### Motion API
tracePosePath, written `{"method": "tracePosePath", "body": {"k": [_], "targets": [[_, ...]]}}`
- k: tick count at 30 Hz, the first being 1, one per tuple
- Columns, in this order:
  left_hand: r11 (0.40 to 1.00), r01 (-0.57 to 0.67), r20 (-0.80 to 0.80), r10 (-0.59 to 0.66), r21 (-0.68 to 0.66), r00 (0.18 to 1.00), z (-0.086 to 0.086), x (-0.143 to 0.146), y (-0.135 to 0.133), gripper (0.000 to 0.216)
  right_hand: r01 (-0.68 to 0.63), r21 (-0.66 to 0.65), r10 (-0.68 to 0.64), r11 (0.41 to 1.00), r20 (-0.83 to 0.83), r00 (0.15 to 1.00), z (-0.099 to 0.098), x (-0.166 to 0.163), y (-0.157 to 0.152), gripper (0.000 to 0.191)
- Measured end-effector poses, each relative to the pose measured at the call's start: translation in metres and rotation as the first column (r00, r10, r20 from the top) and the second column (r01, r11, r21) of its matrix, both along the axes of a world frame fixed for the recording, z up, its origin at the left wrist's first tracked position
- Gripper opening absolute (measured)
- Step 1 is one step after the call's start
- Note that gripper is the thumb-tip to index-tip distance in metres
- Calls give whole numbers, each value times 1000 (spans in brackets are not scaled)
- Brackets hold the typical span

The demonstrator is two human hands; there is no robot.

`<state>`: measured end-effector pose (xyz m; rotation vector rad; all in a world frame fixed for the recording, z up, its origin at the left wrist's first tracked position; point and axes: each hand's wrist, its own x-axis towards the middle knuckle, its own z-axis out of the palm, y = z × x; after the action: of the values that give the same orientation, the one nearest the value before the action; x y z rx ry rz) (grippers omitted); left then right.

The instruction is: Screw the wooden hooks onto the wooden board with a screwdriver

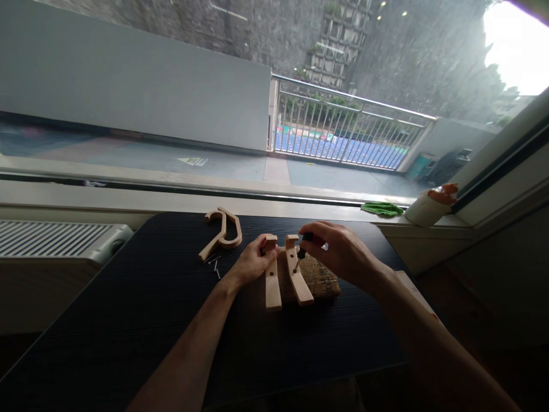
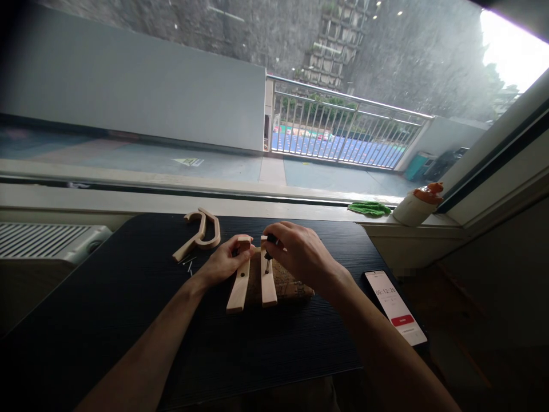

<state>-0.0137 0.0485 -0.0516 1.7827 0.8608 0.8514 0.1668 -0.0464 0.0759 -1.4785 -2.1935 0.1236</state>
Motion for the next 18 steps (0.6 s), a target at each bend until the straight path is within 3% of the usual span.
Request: {"method": "tracePosePath", "body": {"k": [10,18], "targets": [[1000,1,-14,-1,7,1000,1,0,0,30,-81,2,80,997,-63,995,-2,4,-8,30],[1000,9,5,-9,3,1000,-1,0,2,30,-26,-4,26,1000,-35,999,0,9,-12,28]]}}
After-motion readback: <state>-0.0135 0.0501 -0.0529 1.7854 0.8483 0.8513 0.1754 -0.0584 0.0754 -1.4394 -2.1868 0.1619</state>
